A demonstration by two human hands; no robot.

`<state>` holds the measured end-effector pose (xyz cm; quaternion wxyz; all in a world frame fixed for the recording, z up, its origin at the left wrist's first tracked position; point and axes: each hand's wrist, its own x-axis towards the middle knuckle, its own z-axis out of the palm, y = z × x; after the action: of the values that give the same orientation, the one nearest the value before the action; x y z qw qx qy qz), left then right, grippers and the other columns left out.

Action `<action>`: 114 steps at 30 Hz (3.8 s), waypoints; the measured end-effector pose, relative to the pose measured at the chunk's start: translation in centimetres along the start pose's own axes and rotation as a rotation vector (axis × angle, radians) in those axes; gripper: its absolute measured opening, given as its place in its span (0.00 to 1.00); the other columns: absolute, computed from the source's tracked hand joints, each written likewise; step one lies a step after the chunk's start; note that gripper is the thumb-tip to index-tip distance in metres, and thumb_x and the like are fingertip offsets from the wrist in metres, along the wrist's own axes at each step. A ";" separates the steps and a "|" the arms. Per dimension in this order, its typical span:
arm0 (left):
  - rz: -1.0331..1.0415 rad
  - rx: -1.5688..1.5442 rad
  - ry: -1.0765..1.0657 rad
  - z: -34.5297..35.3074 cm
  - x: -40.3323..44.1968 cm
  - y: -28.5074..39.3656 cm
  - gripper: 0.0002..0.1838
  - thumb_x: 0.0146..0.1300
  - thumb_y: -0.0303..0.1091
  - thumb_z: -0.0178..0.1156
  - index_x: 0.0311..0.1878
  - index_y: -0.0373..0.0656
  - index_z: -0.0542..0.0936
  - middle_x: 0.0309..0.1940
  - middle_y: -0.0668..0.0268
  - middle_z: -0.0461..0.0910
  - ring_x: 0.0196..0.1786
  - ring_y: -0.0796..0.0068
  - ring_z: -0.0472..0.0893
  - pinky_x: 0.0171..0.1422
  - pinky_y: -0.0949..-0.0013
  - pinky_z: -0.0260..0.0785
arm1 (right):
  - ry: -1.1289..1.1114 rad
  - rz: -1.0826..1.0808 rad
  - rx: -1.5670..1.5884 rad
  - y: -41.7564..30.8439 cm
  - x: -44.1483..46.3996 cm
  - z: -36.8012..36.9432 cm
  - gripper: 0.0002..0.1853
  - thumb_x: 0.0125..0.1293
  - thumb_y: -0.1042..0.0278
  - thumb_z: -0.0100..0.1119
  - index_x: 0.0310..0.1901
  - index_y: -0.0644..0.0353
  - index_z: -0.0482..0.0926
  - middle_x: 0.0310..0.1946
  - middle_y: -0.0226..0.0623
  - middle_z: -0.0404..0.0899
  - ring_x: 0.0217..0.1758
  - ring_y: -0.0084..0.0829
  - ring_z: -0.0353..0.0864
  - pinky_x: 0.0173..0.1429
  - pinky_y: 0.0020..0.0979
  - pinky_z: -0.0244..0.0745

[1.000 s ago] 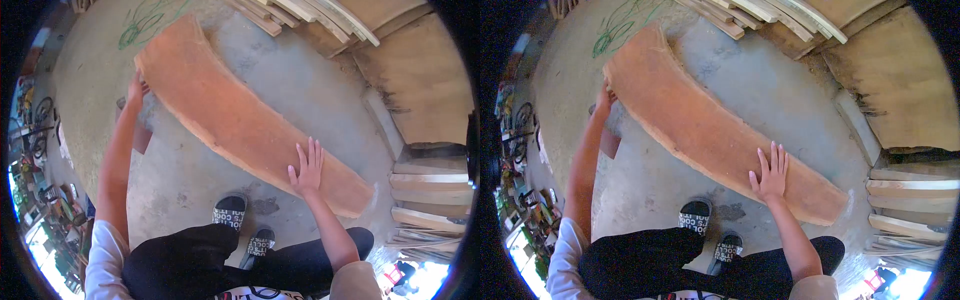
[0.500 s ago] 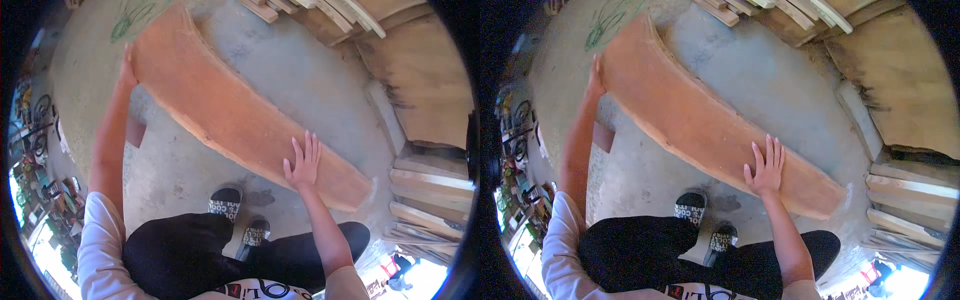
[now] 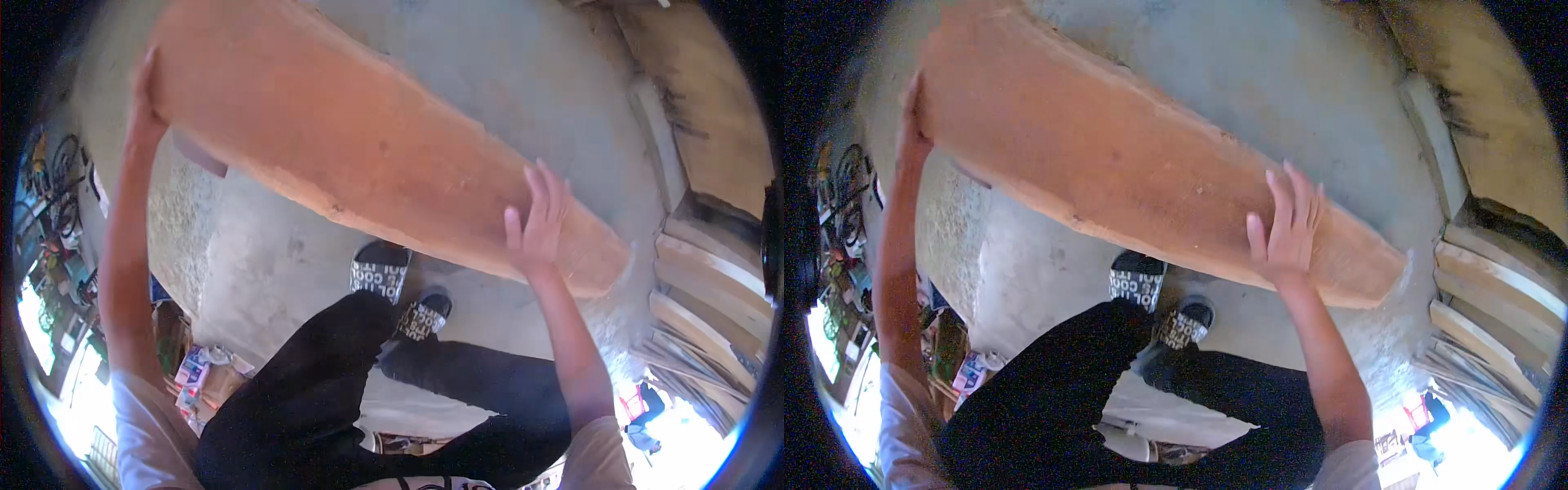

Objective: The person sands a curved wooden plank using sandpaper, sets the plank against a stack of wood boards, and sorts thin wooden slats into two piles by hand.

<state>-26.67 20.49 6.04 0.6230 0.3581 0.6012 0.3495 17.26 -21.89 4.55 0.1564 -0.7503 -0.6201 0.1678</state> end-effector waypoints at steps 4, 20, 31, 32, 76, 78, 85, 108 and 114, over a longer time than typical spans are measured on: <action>-0.173 -0.075 0.035 -2.5 -2.7 3.1 0.30 0.75 0.49 0.59 0.74 0.45 0.70 0.73 0.65 0.72 0.75 0.69 0.70 0.78 0.59 0.65 | -0.208 0.067 0.392 -4.7 8.2 -3.2 0.39 0.71 0.40 0.57 0.72 0.64 0.67 0.72 0.55 0.67 0.77 0.54 0.63 0.80 0.49 0.57; -0.022 0.047 0.231 11.6 -50.4 39.7 0.34 0.57 0.27 0.76 0.64 0.32 0.70 0.58 0.58 0.77 0.60 0.71 0.78 0.64 0.66 0.73 | -0.500 0.256 0.757 -34.4 24.0 -39.5 0.50 0.68 0.19 0.44 0.52 0.73 0.82 0.45 0.58 0.86 0.55 0.43 0.84 0.58 0.42 0.74; 0.222 0.454 -0.052 19.2 -72.5 47.0 0.42 0.49 0.38 0.82 0.59 0.32 0.65 0.51 0.52 0.80 0.56 0.64 0.82 0.60 0.60 0.75 | -0.513 0.533 1.157 -30.9 5.9 -60.1 0.44 0.66 0.23 0.55 0.59 0.64 0.82 0.56 0.38 0.84 0.62 0.31 0.77 0.69 0.34 0.67; 0.235 0.467 -0.079 20.2 -73.2 47.7 0.42 0.49 0.38 0.82 0.59 0.32 0.65 0.51 0.52 0.80 0.56 0.64 0.82 0.60 0.60 0.75 | -0.546 0.546 1.149 -29.5 4.8 -61.6 0.45 0.66 0.24 0.56 0.64 0.64 0.79 0.59 0.39 0.82 0.66 0.31 0.75 0.72 0.34 0.64; 0.737 0.559 -1.245 64.7 -87.4 53.8 0.42 0.54 0.42 0.79 0.64 0.33 0.65 0.50 0.47 0.81 0.53 0.48 0.84 0.58 0.55 0.76 | 1.326 0.489 1.500 -0.9 -31.1 -89.9 0.28 0.67 0.54 0.54 0.61 0.67 0.74 0.55 0.43 0.83 0.61 0.38 0.82 0.68 0.41 0.74; 0.777 0.577 -1.278 65.6 -84.5 54.8 0.42 0.54 0.41 0.78 0.64 0.33 0.65 0.49 0.47 0.82 0.52 0.49 0.85 0.57 0.56 0.77 | 1.398 0.587 1.537 -1.6 -28.1 -90.2 0.24 0.68 0.57 0.54 0.58 0.66 0.76 0.56 0.43 0.82 0.62 0.37 0.81 0.68 0.41 0.74; 0.798 0.344 -1.268 68.0 -77.3 54.8 0.41 0.56 0.38 0.76 0.66 0.29 0.65 0.52 0.48 0.82 0.55 0.60 0.83 0.62 0.58 0.75 | 1.611 0.933 1.384 -3.5 -19.3 -93.0 0.16 0.67 0.60 0.67 0.47 0.61 0.74 0.39 0.27 0.72 0.44 0.20 0.70 0.54 0.25 0.66; 0.948 0.541 -1.242 81.2 -77.1 58.5 0.55 0.54 0.51 0.77 0.70 0.22 0.59 0.55 0.42 0.79 0.56 0.53 0.82 0.60 0.54 0.76 | 1.632 0.658 1.373 6.0 -17.4 -103.1 0.19 0.71 0.59 0.59 0.49 0.71 0.85 0.44 0.35 0.86 0.50 0.23 0.80 0.61 0.27 0.70; 0.946 0.495 -1.283 86.4 -73.4 60.5 0.46 0.54 0.48 0.76 0.67 0.28 0.65 0.52 0.48 0.81 0.55 0.57 0.83 0.59 0.57 0.75 | 1.571 0.675 1.353 10.1 -12.9 -101.2 0.24 0.72 0.53 0.61 0.53 0.71 0.80 0.52 0.40 0.81 0.59 0.28 0.76 0.68 0.31 0.66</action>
<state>56.98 -15.14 96.86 0.5354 0.8289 -0.0248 0.1601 68.99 -39.10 91.35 0.8352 -0.5381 0.1118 -0.0176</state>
